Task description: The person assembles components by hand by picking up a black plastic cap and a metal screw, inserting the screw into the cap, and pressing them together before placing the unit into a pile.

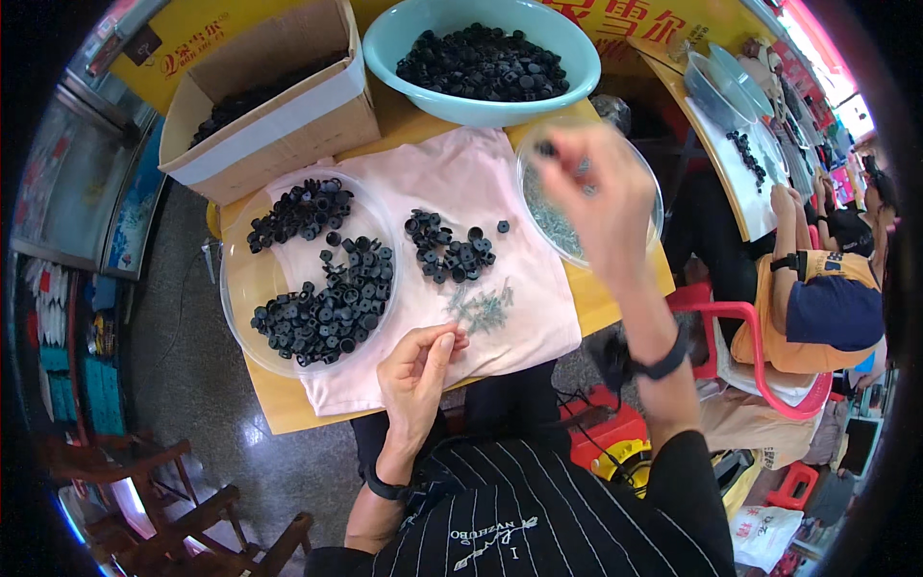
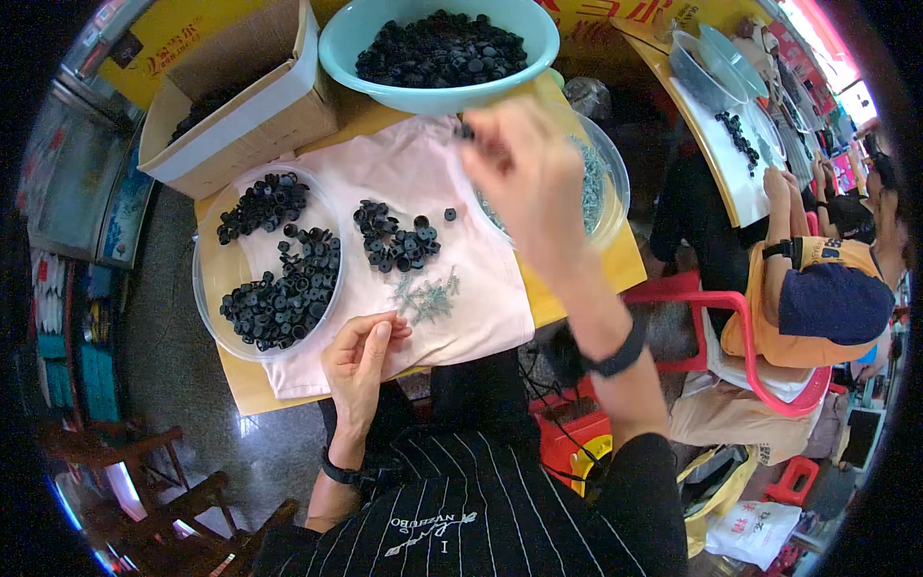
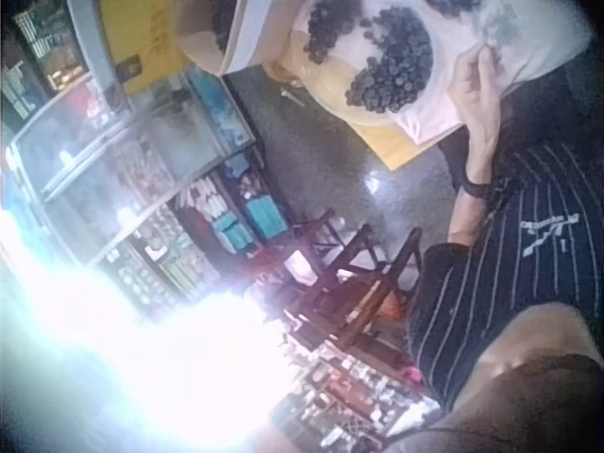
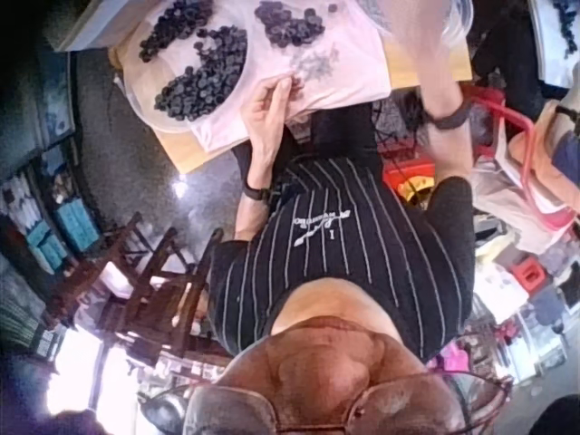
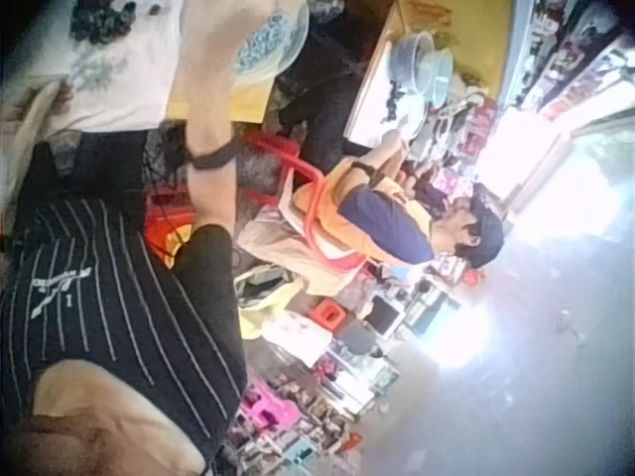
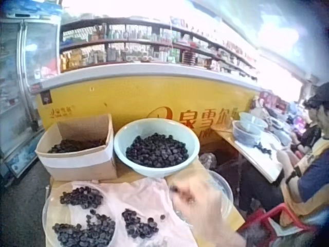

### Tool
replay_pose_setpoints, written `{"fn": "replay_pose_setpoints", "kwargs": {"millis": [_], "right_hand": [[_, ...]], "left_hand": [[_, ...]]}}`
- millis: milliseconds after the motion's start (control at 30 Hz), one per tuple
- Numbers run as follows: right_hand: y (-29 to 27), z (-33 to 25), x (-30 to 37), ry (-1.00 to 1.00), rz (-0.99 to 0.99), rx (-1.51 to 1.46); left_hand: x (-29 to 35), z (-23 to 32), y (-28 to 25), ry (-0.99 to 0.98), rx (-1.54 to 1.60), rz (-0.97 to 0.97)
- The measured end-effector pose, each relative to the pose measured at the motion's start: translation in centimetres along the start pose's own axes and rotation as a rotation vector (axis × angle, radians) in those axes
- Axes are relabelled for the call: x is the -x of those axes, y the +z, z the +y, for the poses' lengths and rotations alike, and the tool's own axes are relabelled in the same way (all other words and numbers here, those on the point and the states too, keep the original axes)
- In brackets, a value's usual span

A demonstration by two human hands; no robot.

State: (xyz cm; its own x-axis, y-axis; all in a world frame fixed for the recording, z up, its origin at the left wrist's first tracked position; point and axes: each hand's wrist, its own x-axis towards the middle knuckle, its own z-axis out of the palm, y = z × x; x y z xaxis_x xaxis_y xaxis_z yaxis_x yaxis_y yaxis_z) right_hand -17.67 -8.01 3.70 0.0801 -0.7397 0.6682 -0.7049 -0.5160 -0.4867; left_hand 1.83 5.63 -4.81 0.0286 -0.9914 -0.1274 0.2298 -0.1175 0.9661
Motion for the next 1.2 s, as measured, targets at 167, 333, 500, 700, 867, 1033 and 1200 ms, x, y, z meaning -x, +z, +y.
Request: {"fn": "replay_pose_setpoints", "kwargs": {"millis": [167,333,500,700,867,1033,1200], "right_hand": [[3.0,5.4,-6.5,-0.031,0.026,0.002],[2.5,3.0,-4.4,-0.069,-0.108,0.190],[1.5,0.5,1.3,-0.071,-0.528,0.261],[2.2,1.8,3.7,-0.219,-0.498,0.372],[1.7,0.9,4.4,-0.257,-0.411,0.306],[-0.8,-1.6,8.2,-0.069,-0.457,0.244],[-1.6,-1.5,11.6,-0.015,-0.464,0.292]], "left_hand": [[-0.3,0.0,0.3,0.033,-0.026,-0.006],[-0.1,-0.2,0.0,0.038,-0.082,0.011],[-0.2,-0.6,-0.1,0.054,-0.077,0.003],[-0.2,-0.2,0.4,0.038,-0.143,0.065],[-0.5,-1.4,0.4,0.195,-0.292,0.098],[-0.1,-0.5,1.4,0.295,-0.514,0.068],[-0.3,-0.9,2.0,0.416,-0.696,0.086]]}}
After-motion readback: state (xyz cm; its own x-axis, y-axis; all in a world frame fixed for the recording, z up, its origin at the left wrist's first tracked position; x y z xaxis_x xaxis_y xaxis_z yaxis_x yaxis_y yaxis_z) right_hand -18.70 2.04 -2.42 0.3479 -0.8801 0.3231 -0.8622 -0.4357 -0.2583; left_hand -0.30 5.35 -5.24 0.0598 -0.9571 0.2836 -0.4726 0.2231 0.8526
